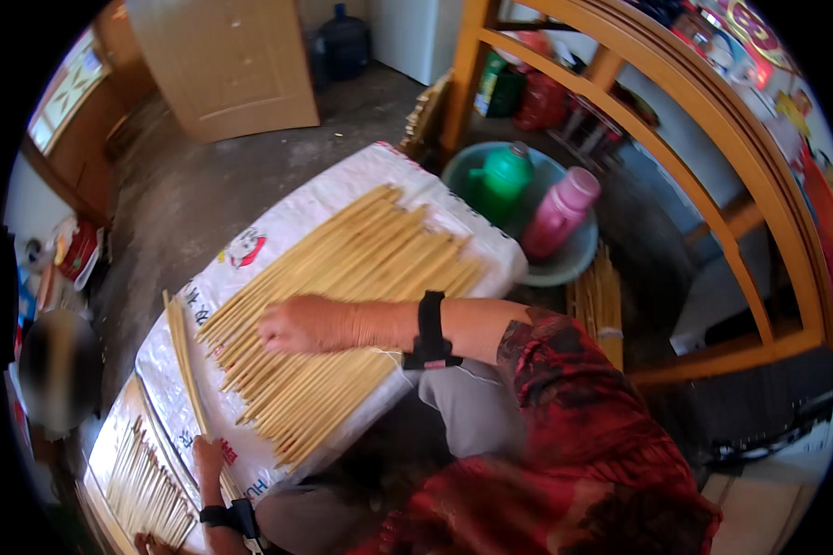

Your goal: The person organizes wooden sticks into flat bundles on a table, aligning them and securing them with white string by hand.

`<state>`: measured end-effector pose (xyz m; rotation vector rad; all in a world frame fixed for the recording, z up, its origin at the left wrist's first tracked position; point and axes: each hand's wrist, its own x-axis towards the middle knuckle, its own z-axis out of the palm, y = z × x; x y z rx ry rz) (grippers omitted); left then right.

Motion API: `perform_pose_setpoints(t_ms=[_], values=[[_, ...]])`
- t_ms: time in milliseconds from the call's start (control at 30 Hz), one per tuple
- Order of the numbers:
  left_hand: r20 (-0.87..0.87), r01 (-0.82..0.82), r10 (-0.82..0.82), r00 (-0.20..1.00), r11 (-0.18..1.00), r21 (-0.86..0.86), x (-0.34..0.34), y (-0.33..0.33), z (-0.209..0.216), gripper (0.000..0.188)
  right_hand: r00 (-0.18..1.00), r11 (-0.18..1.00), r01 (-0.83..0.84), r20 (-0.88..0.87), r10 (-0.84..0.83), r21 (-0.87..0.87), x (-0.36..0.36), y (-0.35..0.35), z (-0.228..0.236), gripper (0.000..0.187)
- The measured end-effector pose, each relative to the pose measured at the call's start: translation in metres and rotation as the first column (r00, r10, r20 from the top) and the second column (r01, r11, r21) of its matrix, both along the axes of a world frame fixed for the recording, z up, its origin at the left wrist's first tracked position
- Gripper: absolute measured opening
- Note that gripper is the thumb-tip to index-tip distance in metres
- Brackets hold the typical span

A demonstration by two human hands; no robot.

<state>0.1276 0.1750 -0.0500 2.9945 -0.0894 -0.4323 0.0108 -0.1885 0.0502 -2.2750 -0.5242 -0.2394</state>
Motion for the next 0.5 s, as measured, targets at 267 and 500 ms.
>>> perform_pose_setpoints(t_ms=[267,500], values=[[0.073,0.156,-0.148,0.986,0.982,-0.11,0.032,0.048,-0.043,0.043,0.994,0.928,0.018,-0.103,0.021,0.372,-0.121,0.07,-0.003,0.014],[-0.225,-0.203,0.106,0.969,0.861,-0.467,0.044,0.043,-0.05,0.016,0.976,0.892,0.213,-0.124,-0.177,0.399,-0.178,0.059,-0.008,0.013]])
